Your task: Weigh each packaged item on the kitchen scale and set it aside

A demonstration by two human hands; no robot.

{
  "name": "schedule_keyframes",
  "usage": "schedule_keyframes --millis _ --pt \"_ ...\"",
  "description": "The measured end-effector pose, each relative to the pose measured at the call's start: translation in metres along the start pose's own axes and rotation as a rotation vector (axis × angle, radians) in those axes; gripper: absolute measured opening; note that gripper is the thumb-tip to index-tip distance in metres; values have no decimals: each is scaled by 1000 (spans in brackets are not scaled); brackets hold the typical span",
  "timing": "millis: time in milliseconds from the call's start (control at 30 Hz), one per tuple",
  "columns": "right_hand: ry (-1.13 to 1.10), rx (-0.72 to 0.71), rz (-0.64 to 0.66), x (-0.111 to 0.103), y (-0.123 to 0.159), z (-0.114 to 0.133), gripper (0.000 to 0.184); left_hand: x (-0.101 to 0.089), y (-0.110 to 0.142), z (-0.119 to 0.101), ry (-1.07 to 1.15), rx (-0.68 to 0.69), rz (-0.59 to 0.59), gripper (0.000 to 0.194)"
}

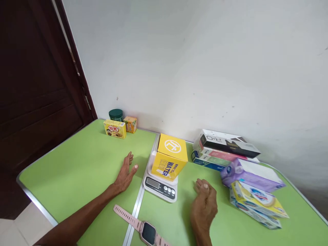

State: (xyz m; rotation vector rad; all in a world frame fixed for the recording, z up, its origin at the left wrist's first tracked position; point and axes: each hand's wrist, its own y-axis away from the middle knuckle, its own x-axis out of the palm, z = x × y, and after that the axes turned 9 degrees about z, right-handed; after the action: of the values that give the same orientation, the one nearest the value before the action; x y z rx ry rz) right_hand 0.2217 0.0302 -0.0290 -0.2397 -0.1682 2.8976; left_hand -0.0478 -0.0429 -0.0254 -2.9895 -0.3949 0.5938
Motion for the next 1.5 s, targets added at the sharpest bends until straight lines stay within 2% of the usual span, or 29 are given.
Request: schedule_keyframes --millis 100,267,367,433,600,700,800,867,933,1067,1167,1267,1367,1500 --pt "137 -90 65 4 11 19 71 6 7 -25 -88 45 54 93" --pt "258 -185 151 24 24 54 78 27 3 -78 -91 181 243 112" --pt "291 -169 198 36 28 64 81 41 -8 -91 -41 187 261 119" --pt "331 -166 208 39 29 66 81 50 -13 -89 -15 191 232 116" --pt "356 -257 183 39 31 72 76 62 -18 -79 37 262 87 89" --pt "350 -300 211 46 33 88 76 52 -20 -84 56 280 6 80" --pt "311 -343 260 69 33 107 74 27 -29 -87 59 309 -83 74" --pt "256 -361 316 96 30 114 72 6 -40 -81 55 316 -141 72" --pt "187 -360 379 130 27 114 69 -16 -56 -65 42 310 -181 71" --pt "106 -341 463 200 17 98 66 -53 -93 -14 29 237 -185 73" --pt "83 -343 501 237 9 81 66 -66 -113 20 34 187 -185 73" --pt "83 -332 523 256 0 66 66 -73 -120 44 25 207 -191 74" --pt "105 -269 545 263 -7 54 67 -84 -114 61 -9 205 -239 82" --pt "95 -184 578 269 -12 45 69 -109 -105 83 -79 96 -543 89"
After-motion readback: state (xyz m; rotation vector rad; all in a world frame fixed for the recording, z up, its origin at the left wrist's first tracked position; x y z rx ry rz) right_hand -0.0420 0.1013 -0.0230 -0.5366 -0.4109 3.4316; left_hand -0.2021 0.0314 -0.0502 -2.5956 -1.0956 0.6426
